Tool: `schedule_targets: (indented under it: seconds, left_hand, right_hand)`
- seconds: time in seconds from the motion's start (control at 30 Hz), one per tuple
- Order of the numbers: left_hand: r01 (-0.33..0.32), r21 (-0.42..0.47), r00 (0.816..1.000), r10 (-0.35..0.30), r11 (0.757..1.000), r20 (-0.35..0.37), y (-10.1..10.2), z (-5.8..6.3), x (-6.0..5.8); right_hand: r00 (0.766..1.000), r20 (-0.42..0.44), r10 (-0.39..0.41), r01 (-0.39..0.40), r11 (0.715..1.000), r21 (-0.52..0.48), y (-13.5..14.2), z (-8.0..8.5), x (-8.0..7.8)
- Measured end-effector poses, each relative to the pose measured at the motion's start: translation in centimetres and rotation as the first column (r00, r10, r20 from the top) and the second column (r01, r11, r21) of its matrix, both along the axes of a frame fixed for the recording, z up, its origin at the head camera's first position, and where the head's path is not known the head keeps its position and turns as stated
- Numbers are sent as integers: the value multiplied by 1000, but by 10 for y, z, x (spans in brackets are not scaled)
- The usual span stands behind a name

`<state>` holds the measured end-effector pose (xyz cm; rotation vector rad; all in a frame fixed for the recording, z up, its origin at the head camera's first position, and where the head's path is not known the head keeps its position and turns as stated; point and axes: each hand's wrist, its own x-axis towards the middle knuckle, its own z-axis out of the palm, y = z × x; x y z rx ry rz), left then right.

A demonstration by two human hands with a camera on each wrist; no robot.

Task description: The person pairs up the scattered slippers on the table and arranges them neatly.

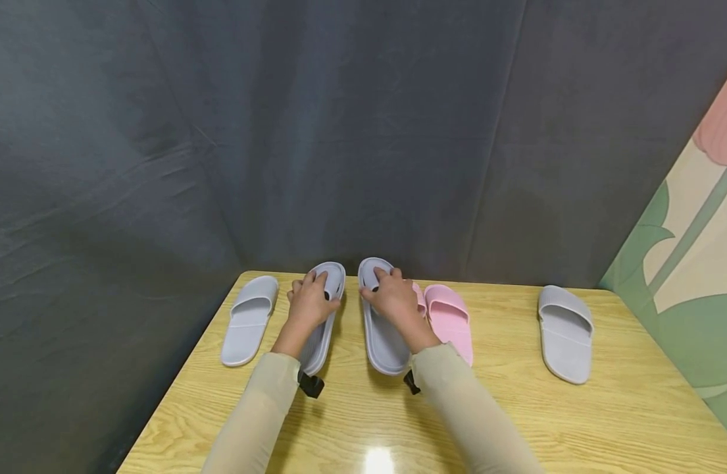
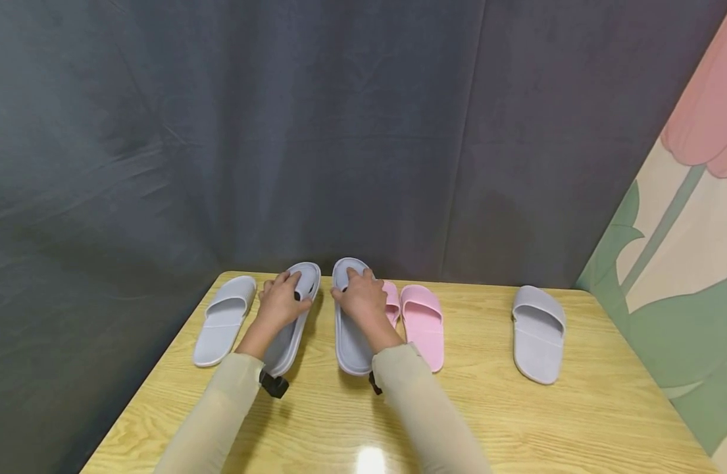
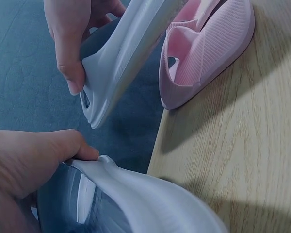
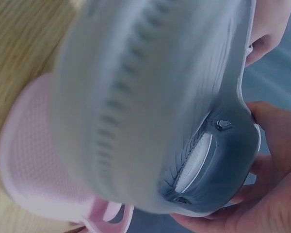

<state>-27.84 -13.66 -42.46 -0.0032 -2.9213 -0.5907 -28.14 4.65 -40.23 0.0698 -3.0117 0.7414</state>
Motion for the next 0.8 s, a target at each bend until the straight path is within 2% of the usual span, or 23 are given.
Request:
schedule_targets:
  seconds: [0.33,0.8]
  left_hand:
    - [-14,6,1000,14,1000,-20,-4,-3,-2]
    - [-20,17,1000,20,1000,-19,-7,-4,-4]
  right_hand:
    - [1000,-10,19,-20,1000,-24,-14,-4,-2]
    - [1000,7,2,-2,999,-46,-28,-11,-4]
